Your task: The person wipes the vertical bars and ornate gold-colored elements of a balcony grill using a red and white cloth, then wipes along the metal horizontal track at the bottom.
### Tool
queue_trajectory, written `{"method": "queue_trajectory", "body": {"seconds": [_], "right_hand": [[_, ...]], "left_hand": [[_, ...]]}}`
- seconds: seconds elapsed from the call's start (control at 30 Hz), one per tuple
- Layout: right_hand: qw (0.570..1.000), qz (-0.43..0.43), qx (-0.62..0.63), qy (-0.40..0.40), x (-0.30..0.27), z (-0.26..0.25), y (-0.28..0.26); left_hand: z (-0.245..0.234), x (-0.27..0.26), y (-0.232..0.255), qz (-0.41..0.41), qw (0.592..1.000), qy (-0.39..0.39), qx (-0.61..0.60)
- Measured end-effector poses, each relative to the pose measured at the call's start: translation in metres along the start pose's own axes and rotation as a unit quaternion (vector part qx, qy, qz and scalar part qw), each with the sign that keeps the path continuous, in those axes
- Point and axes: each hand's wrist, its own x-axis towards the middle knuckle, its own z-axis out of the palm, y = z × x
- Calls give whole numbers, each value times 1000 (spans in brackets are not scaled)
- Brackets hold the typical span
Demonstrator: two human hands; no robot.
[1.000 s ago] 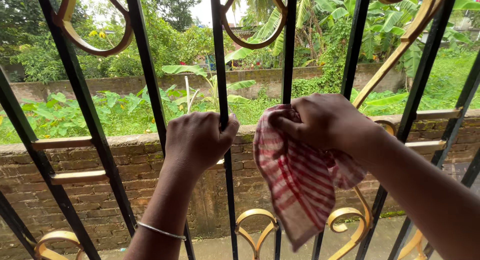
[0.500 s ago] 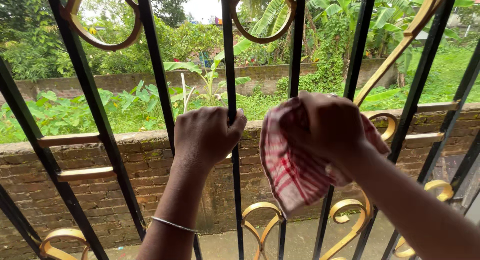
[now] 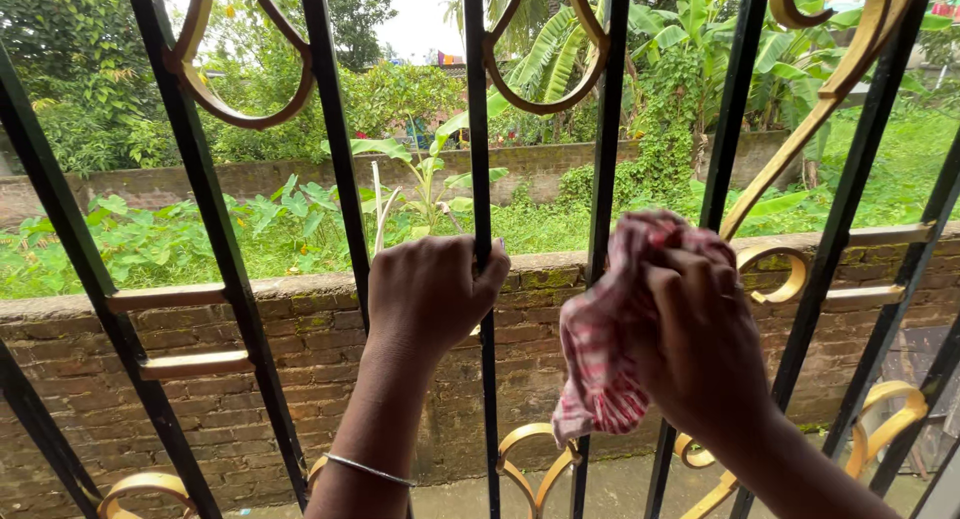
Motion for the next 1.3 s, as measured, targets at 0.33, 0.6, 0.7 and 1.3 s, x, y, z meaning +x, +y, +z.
{"method": "queue_trajectory", "body": {"seconds": [0.33,0.6,0.7,1.3], "right_hand": [[994,52,30,-91,11,17,9],[985,-111,-67,-117,-43,22,3],[933,-91,-126,-326,-22,34,13],[991,-85,-99,21,-23,42,-6]], "left_hand": [[-2,-1,4,-14,1000,-2,7],[-6,-1,7,-30,999,-13,6],[-6,0,8,-50,998,-36,19],[-6,0,9,-39,999,-11,12]]}}
